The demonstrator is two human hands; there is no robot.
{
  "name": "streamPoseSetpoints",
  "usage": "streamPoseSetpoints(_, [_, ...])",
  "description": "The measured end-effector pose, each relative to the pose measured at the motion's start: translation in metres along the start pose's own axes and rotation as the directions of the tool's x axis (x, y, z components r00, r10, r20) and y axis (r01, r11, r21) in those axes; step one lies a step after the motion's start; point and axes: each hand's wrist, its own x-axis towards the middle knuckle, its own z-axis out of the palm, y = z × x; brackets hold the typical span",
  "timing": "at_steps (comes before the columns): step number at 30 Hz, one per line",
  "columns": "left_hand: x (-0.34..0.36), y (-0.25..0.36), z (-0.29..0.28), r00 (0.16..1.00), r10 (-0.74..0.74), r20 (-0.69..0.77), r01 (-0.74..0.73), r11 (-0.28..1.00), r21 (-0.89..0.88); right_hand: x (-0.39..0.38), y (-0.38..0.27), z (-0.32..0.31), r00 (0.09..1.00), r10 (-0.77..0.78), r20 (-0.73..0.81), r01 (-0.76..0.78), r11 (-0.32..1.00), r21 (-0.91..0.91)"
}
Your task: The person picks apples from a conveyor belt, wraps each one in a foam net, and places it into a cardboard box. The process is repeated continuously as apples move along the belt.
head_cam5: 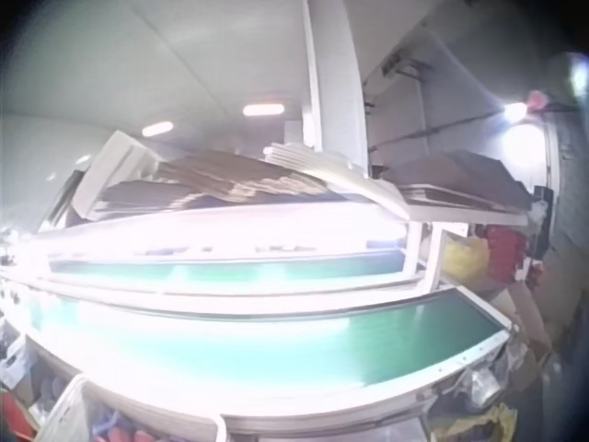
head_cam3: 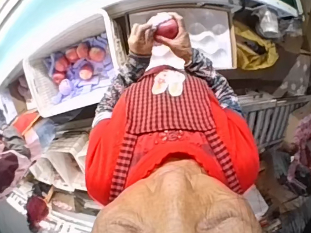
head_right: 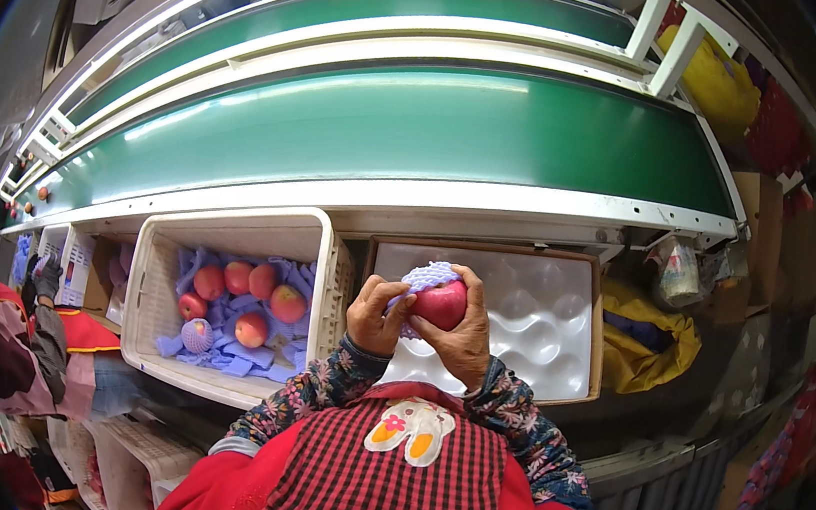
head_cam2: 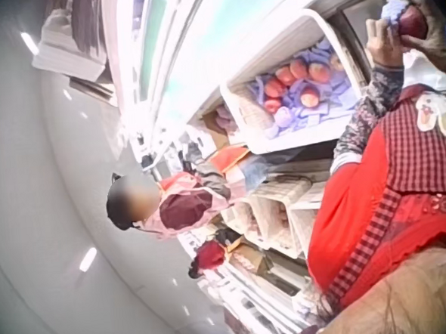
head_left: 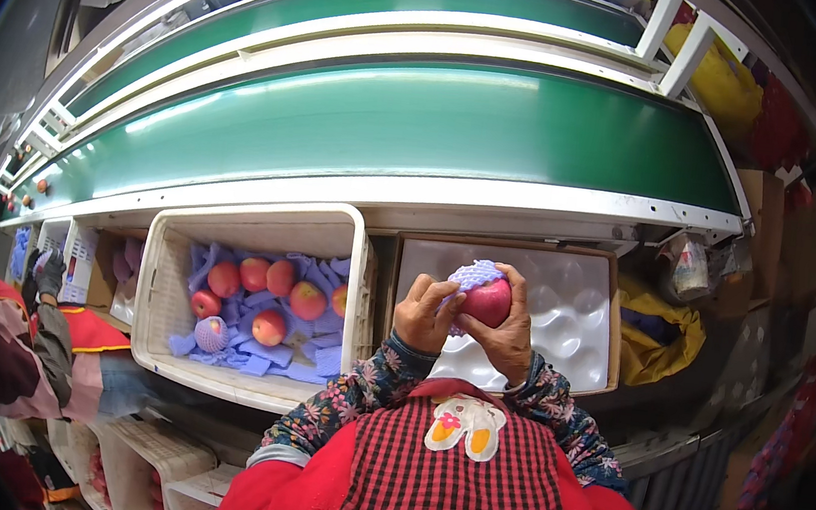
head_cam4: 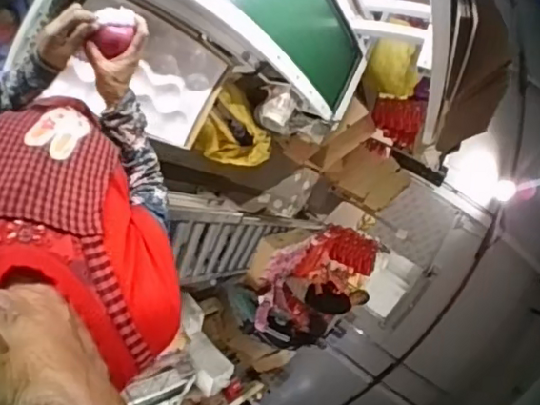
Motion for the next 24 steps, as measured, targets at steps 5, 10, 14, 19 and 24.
streamPoseSetpoints(5, [-0.004,0.005,0.005,0.997,-0.074,0.001,0.073,0.985,-0.154,-0.002,0.010,0.001,0.996,-0.002,-0.090,-0.005,0.997,-0.075])
streamPoseSetpoints(10, [-0.027,-0.023,0.025,0.930,-0.341,0.140,0.351,0.704,-0.617,-0.007,0.005,0.001,0.999,-0.027,-0.034,0.024,0.994,-0.108])
streamPoseSetpoints(14, [-0.031,-0.023,0.025,0.717,-0.563,0.411,0.620,0.246,-0.745,-0.012,0.001,-0.006,0.993,-0.037,0.108,0.041,0.998,-0.038])
streamPoseSetpoints(19, [-0.036,-0.039,0.012,0.502,-0.499,0.707,0.668,-0.296,-0.683,-0.004,0.015,-0.039,0.960,0.121,0.251,-0.184,0.952,0.245])
streamPoseSetpoints(24, [-0.045,-0.048,0.014,0.575,-0.611,0.543,0.706,0.036,-0.707,0.009,0.001,-0.040,0.928,-0.058,0.368,0.141,0.969,-0.203])
